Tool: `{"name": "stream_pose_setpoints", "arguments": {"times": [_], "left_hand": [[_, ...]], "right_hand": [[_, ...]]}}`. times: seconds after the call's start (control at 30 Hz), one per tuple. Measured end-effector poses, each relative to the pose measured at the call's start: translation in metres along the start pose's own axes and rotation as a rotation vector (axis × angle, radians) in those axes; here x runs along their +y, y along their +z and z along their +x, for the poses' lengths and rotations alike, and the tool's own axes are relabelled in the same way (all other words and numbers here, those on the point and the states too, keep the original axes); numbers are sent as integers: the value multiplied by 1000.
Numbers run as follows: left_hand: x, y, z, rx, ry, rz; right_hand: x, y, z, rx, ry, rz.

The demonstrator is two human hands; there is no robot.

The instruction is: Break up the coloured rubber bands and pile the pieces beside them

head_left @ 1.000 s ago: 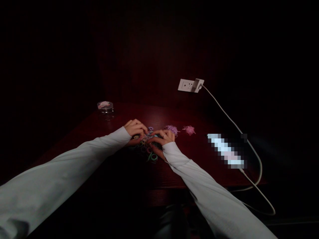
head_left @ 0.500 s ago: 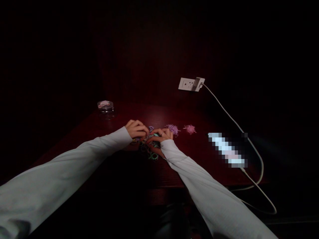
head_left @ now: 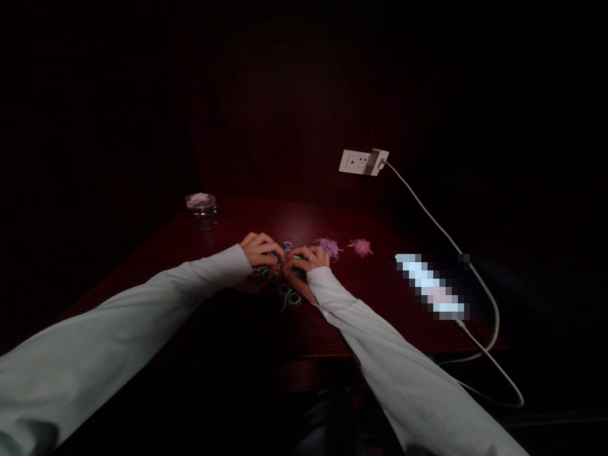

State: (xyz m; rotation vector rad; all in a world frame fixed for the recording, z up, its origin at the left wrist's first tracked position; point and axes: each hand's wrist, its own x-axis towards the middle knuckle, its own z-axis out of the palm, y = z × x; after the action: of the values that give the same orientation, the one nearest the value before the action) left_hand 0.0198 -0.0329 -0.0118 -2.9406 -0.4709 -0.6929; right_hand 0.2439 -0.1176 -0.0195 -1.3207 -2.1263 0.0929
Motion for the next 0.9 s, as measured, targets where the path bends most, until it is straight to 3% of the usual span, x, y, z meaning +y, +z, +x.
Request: {"name": "stream_pose_setpoints", "arguments": {"times": [0.9], "left_hand": [[5,-2,2,36,-32,13]], "right_hand": [[5,2,0,8,-3,52]]}}
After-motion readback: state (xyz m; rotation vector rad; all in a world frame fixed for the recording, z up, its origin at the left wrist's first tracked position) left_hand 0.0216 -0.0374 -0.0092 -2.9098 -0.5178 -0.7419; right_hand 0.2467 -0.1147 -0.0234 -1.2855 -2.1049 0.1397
